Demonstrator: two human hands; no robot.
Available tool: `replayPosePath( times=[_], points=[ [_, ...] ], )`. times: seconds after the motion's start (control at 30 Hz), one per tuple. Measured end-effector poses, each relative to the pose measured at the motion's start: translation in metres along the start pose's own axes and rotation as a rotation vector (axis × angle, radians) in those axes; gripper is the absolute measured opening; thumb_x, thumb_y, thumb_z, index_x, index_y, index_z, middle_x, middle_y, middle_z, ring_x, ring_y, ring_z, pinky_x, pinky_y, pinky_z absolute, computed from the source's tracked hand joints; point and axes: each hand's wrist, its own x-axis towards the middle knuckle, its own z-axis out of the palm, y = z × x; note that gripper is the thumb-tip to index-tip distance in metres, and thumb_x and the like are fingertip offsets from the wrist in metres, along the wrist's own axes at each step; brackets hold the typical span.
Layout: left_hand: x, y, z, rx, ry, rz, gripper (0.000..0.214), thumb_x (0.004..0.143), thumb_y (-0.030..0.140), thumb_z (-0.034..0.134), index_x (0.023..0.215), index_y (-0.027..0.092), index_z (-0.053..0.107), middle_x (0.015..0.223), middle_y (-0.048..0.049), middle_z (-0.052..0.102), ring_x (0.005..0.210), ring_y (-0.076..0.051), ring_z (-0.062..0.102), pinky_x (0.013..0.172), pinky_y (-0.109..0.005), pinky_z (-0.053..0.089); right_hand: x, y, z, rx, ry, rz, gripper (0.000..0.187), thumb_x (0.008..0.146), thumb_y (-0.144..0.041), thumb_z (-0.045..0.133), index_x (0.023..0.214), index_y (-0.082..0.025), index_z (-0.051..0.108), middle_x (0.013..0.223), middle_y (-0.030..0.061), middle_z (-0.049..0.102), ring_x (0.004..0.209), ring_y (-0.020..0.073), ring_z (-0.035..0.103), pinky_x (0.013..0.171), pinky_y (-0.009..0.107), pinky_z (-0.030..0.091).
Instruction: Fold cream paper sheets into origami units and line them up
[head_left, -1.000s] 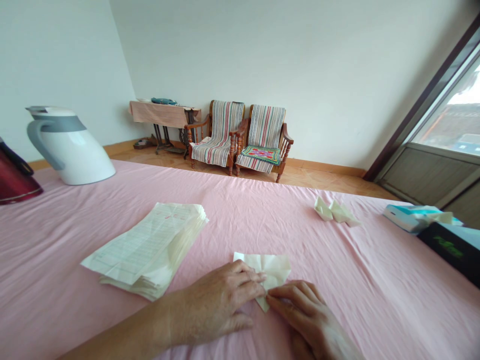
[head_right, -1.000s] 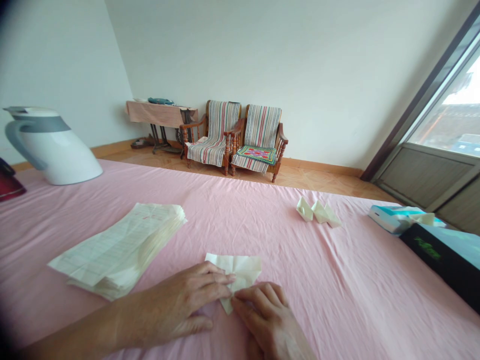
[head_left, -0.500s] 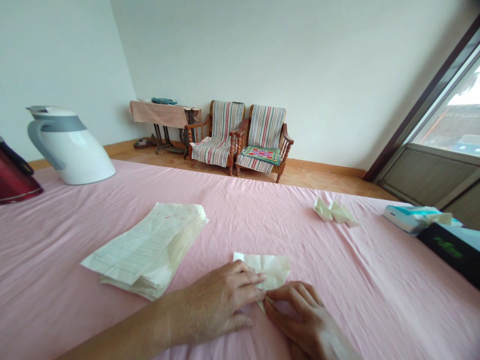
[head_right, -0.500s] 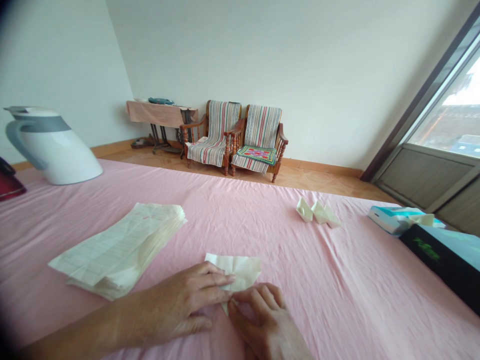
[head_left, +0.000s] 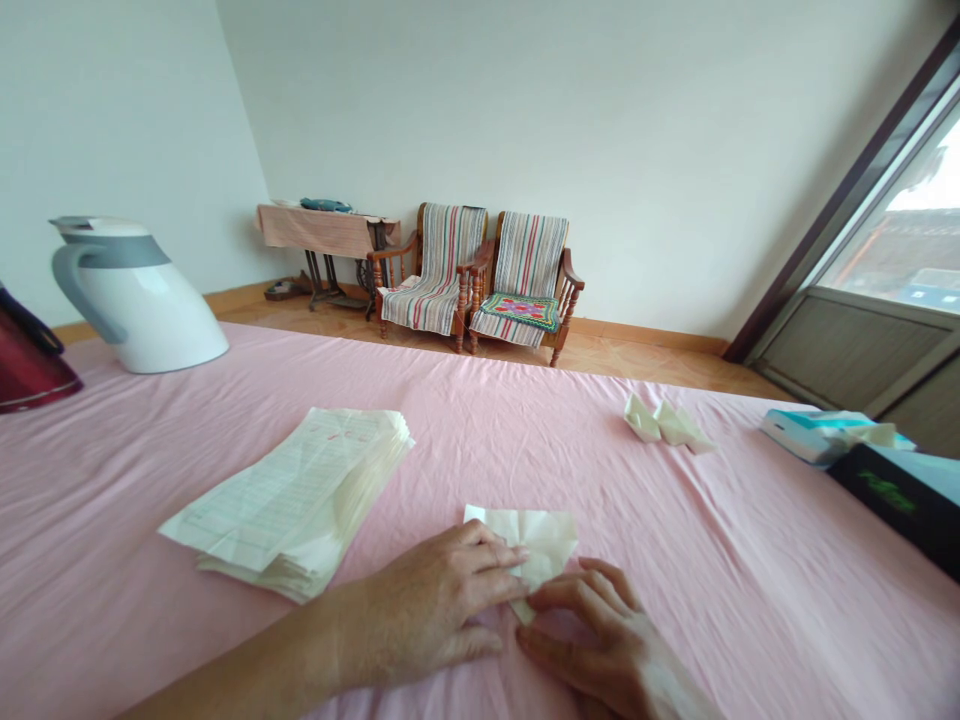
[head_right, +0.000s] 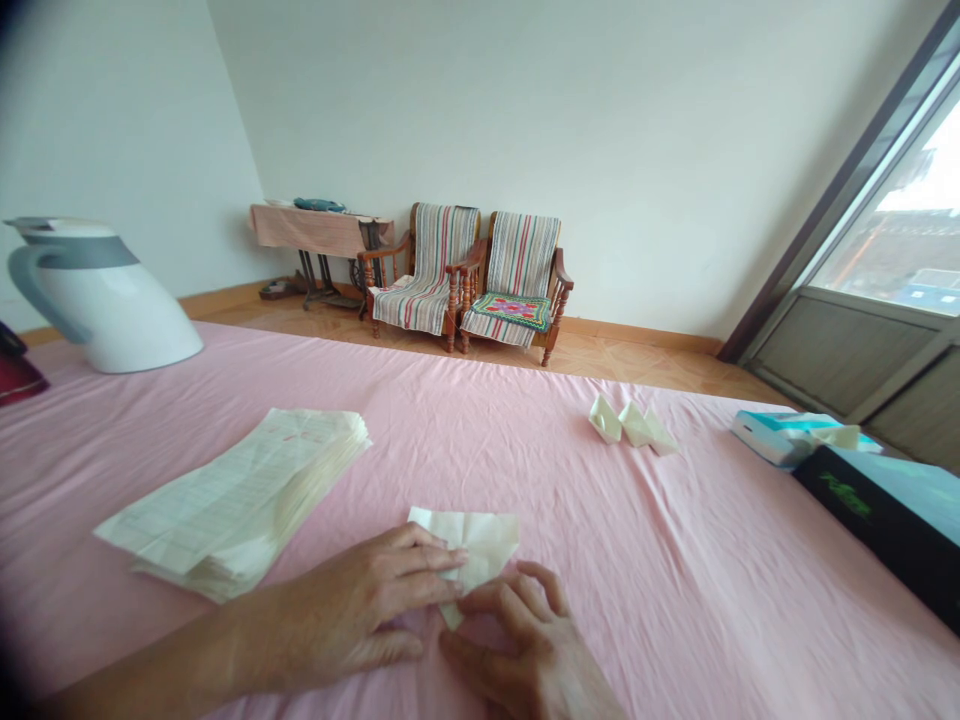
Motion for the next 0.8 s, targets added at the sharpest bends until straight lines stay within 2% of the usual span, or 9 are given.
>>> replayPosePath(
  times=[0.17, 0.23, 0.33, 0.47, 0.57, 0.67, 0.73, 0.8],
  points=[
    [-0.002, -0.0019, 0.0041, 0.039, 0.02, 0.034, 0.046, 0.092, 0.03, 0.063, 0.135, 0.024, 0.05, 0.142, -0.0051, 0.05, 0.123, -0.025, 0.047, 0.108, -0.039, 0.035, -0.0058, 0.0054, -0.0018, 0.041, 0.072, 0.126, 0.035, 0.102, -0.032, 0.027, 0.119, -0.026, 0.057, 0.107, 0.006, 0.067, 0.101, 0.0206, 0.062, 0.098, 0.044, 0.033],
    [-0.0023, -0.0019, 0.0049, 0.068, 0.025, 0.054, 0.041, 0.093, 0.029, 0.06, 0.133, 0.024, 0.052, 0.142, -0.0057, 0.05, 0.122, -0.025, 0.047, 0.107, -0.039, 0.035, -0.005, 0.0053, -0.0019, 0.025, 0.061, 0.106, 0.034, 0.102, -0.034, 0.03, 0.12, -0.026, 0.058, 0.108, 0.0055, 0.068, 0.103, 0.0211, 0.062, 0.098, 0.042, 0.033],
    [-0.0016, -0.001, 0.0043, 0.112, 0.031, 0.085, 0.025, 0.094, 0.027, 0.058, 0.119, 0.021, 0.06, 0.14, -0.0067, 0.051, 0.119, -0.024, 0.049, 0.105, -0.038, 0.037, -0.0013, 0.0039, -0.0022, -0.007, 0.027, 0.04, 0.031, 0.101, -0.031, 0.037, 0.123, -0.025, 0.057, 0.108, 0.0046, 0.069, 0.103, 0.0201, 0.063, 0.098, 0.04, 0.032],
    [-0.0004, 0.0015, 0.0012, 0.145, 0.038, 0.103, 0.017, 0.095, 0.026, 0.056, 0.109, 0.02, 0.064, 0.138, -0.0075, 0.053, 0.116, -0.024, 0.05, 0.103, -0.036, 0.039, 0.0026, 0.0029, -0.0039, -0.025, 0.037, -0.001, 0.03, 0.099, -0.025, 0.045, 0.126, -0.029, 0.056, 0.105, 0.0012, 0.071, 0.103, 0.0182, 0.064, 0.101, 0.039, 0.032],
    [-0.0004, 0.0031, -0.0006, 0.143, 0.038, 0.094, 0.017, 0.096, 0.026, 0.055, 0.109, 0.021, 0.064, 0.138, -0.0068, 0.053, 0.116, -0.024, 0.05, 0.102, -0.035, 0.039, 0.0012, 0.0042, -0.006, 0.055, -0.001, 0.01, 0.03, 0.101, -0.032, 0.039, 0.123, -0.029, 0.058, 0.105, 0.0015, 0.071, 0.103, 0.0183, 0.064, 0.097, 0.038, 0.038],
    [-0.0011, 0.0032, -0.0008, 0.128, 0.037, 0.104, 0.02, 0.097, 0.027, 0.053, 0.114, 0.023, 0.062, 0.138, -0.0068, 0.053, 0.118, -0.024, 0.049, 0.104, -0.035, 0.038, -0.0031, 0.0067, -0.007, 0.039, 0.005, 0.101, 0.037, 0.102, -0.038, 0.03, 0.12, -0.027, 0.06, 0.108, 0.0042, 0.071, 0.103, 0.0208, 0.065, 0.095, 0.041, 0.041],
    [-0.0018, 0.0025, -0.0004, 0.108, 0.052, 0.118, 0.022, 0.097, 0.026, 0.052, 0.117, 0.023, 0.061, 0.138, -0.0074, 0.052, 0.118, -0.024, 0.049, 0.104, -0.037, 0.037, -0.0058, 0.0081, -0.0066, -0.039, 0.002, 0.12, 0.035, 0.1, -0.035, 0.035, 0.125, -0.026, 0.058, 0.112, 0.0047, 0.071, 0.106, 0.022, 0.064, 0.095, 0.042, 0.043],
    [-0.0024, 0.0017, 0.0001, 0.084, 0.07, 0.126, 0.023, 0.097, 0.025, 0.052, 0.118, 0.023, 0.06, 0.139, -0.008, 0.052, 0.119, -0.025, 0.049, 0.105, -0.038, 0.037, -0.007, 0.0088, -0.006, -0.115, -0.036, 0.074, 0.035, 0.097, -0.029, 0.041, 0.13, -0.026, 0.056, 0.115, 0.0043, 0.07, 0.11, 0.0222, 0.063, 0.094, 0.042, 0.044]
  ],
)
